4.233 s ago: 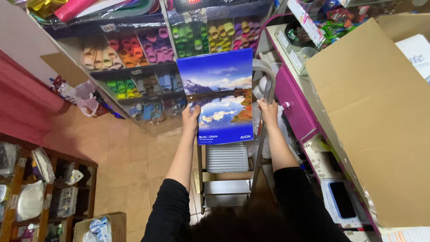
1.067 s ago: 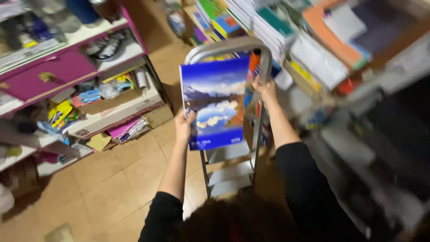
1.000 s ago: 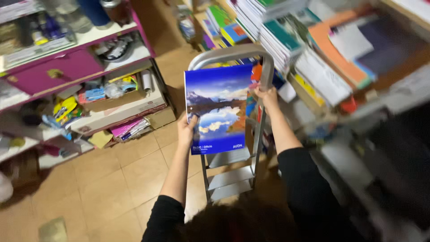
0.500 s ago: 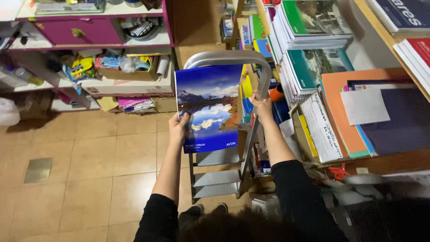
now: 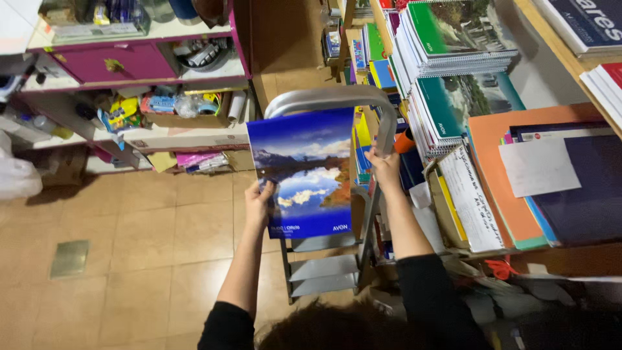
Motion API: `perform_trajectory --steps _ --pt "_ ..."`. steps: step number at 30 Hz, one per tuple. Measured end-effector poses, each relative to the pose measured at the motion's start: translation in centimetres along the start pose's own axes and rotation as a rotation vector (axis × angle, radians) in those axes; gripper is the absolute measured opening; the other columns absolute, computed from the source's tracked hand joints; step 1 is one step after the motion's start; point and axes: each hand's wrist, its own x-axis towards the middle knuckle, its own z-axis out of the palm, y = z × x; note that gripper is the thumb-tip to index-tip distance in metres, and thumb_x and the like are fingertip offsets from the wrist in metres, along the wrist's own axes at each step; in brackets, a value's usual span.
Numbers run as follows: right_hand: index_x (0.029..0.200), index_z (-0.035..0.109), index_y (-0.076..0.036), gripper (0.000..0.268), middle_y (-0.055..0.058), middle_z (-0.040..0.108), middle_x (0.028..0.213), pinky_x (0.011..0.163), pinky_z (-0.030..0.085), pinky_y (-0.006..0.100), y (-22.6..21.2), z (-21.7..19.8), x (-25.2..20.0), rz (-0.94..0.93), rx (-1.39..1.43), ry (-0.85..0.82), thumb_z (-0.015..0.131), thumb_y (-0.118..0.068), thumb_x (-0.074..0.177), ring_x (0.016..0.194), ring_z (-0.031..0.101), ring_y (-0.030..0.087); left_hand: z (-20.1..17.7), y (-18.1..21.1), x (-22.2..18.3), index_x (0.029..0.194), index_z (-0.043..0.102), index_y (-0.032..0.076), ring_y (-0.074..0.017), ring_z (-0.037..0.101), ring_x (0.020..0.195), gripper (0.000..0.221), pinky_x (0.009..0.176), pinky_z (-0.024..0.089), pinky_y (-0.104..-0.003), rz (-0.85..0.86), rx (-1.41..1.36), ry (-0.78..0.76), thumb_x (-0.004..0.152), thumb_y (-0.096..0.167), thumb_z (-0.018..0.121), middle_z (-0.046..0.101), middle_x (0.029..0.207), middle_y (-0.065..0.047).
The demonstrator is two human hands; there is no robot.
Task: The person takes notebooks out of a box, marks a list with a pen, and places the notebooks onto a wooden shelf using a step ladder.
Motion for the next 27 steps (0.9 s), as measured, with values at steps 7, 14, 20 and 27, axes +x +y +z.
perform_trajectory --steps 7,14,20,27 --pt "0.097 0.068 -0.007 0.026 0.005 0.066 0.085 0.081 0.049 0.033 -0.4 -0.1 0.0 0.063 -0.010 -0.014 0.081 -0.003 0.075 0.082 0.061 0.012 -2.3 -0.9 1.6 0.083 0.069 0.007 -0.0070 0.049 0.058 0.010 0.055 0.038 -0.021 -0.070 0.008 -0.031 0.088 0.015 0.071 0.059 0.067 -0.001" --pt "0.151 0.028 -0.010 0.076 0.012 0.049 0.140 0.108 0.042 0.044 -13.9 1.2 5.4 0.122 0.164 -0.477 0.064 -0.021 0.085 0.128 0.051 0.027 -11.9 4.6 2.5 0.084 0.071 0.003 -0.0137 0.053 0.065 0.017 0.060 0.038 -0.026 -0.058 0.136 -0.239 0.079 0.019 0.073 0.063 0.073 -0.002" --pt "0.080 0.054 -0.014 0.025 -0.004 0.057 0.082 0.078 0.042 0.025 -22.2 9.4 8.6 -0.187 -0.614 -0.818 0.075 -0.001 0.077 0.083 0.052 0.011 -9.1 18.5 6.5 0.060 0.039 0.012 -0.0072 0.031 0.052 0.027 0.049 0.020 -0.026 0.247 0.029 0.098 0.074 0.009 0.062 0.035 0.059 0.005" --pt "0.096 0.059 -0.011 0.053 0.006 0.063 0.094 0.067 0.046 0.041 -21.5 9.2 7.9 -0.313 -0.961 -0.726 0.069 -0.060 0.078 0.083 0.062 0.028 3.7 25.0 14.0 0.077 0.047 0.018 -0.0095 0.042 0.061 0.022 0.058 0.036 -0.026 0.231 -0.281 0.313 0.082 0.001 0.059 0.043 0.070 0.006"
